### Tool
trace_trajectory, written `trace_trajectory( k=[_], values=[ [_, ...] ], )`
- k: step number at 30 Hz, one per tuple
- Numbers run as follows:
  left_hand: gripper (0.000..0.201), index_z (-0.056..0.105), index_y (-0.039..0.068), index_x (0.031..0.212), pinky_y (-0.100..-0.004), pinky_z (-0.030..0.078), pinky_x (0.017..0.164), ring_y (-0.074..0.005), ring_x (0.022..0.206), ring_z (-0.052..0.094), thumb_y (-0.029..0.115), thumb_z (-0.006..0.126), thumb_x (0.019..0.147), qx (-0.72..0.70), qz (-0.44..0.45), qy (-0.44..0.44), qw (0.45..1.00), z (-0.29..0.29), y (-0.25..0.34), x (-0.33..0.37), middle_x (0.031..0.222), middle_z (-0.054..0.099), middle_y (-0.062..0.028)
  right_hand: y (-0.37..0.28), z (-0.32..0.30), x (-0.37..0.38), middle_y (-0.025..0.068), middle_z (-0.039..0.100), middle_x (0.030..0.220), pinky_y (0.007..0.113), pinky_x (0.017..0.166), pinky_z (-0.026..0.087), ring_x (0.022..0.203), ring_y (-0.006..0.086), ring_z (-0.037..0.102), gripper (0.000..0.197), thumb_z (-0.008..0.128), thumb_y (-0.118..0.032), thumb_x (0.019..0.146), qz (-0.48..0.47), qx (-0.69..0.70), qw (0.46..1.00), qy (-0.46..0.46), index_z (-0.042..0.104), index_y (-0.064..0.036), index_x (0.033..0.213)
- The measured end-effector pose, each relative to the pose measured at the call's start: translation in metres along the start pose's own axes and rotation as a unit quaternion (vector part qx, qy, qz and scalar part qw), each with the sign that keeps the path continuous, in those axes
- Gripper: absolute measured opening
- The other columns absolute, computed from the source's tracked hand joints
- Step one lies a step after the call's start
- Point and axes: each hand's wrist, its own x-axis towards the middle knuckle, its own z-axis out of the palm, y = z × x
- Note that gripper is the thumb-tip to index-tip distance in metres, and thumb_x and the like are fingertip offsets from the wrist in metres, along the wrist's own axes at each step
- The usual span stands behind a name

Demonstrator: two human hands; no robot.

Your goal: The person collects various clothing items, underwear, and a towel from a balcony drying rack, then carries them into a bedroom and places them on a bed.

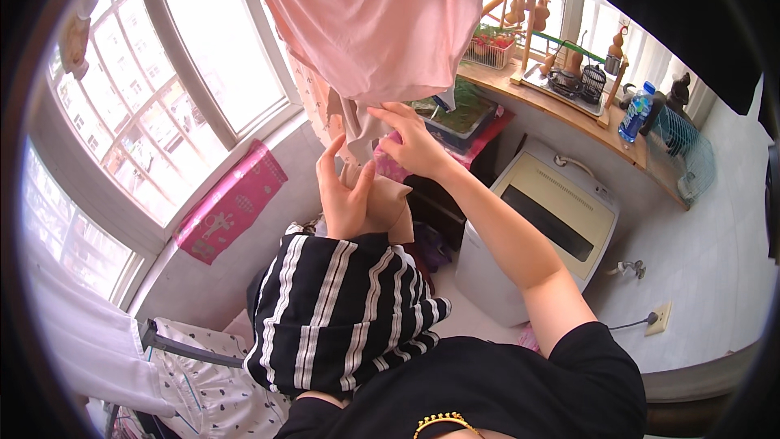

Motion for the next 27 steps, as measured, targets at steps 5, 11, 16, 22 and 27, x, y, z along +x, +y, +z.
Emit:
trace_trajectory(
  k=[5, 11, 16, 22, 27],
  values=[
    [0.058, 0.037, 0.0, 0.128, -0.0314, 0.036, 0.095, -0.0219, 0.112, 0.046, 0.008, 0.064, 0.077, 0.026, 0.065, -0.014, 0.997, 0.006, 0.001, 0.004, 0.12, 0.047, -0.0131, -0.04, -0.006, -0.01, 0.0157, 0.045, 0.126, 0.042, 0.104, 0.021, 0.121, 0.0318, 0.034, 0.043, 0.055, -0.012, 0.075, -0.095, -0.061, 0.993, -0.02, 0.054, -0.0082, 0.118],
    [0.057, 0.025, -0.001, 0.134, -0.0299, 0.041, 0.09, -0.0221, 0.107, 0.05, 0.0, 0.051, 0.084, -0.357, -0.119, -0.039, 0.926, 0.018, -0.024, 0.002, 0.118, 0.048, -0.0133, -0.075, 0.009, -0.015, 0.0095, 0.05, 0.121, 0.043, 0.102, 0.021, 0.119, 0.0291, 0.036, 0.036, 0.055, -0.013, 0.075, -0.2, -0.015, 0.979, -0.039, 0.058, -0.0087, 0.11],
    [0.054, 0.026, -0.001, 0.134, -0.0297, 0.041, 0.091, -0.0215, 0.108, 0.05, -0.001, 0.049, 0.084, -0.328, -0.135, -0.032, 0.934, 0.019, -0.027, 0.009, 0.118, 0.048, -0.0127, -0.08, -0.005, -0.021, 0.01, 0.051, 0.122, 0.043, 0.101, 0.027, 0.125, 0.0288, 0.034, 0.036, 0.054, -0.01, 0.074, -0.22, -0.003, 0.973, -0.066, 0.057, -0.0087, 0.11],
    [0.052, 0.027, -0.002, 0.133, -0.0295, 0.041, 0.091, -0.0208, 0.108, 0.05, -0.002, 0.046, 0.085, -0.31, -0.128, -0.011, 0.942, 0.019, -0.019, 0.007, 0.119, 0.048, -0.0119, -0.117, -0.015, -0.012, 0.0122, 0.039, 0.134, 0.039, 0.099, 0.034, 0.122, 0.0298, 0.039, 0.054, 0.048, -0.005, 0.078, -0.218, 0.139, 0.959, -0.117, 0.04, -0.0111, 0.13],
    [0.05, 0.027, -0.002, 0.133, -0.0293, 0.04, 0.091, -0.0202, 0.108, 0.05, -0.003, 0.044, 0.086, -0.288, -0.104, 0.002, 0.952, 0.023, -0.012, -0.001, 0.119, 0.049, -0.0113, -0.104, -0.028, 0.018, 0.0123, 0.024, 0.144, 0.038, 0.106, 0.023, 0.133, 0.0265, 0.024, 0.06, 0.048, -0.008, 0.081, -0.204, 0.051, 0.976, -0.054, 0.028, -0.0093, 0.138]
  ],
)
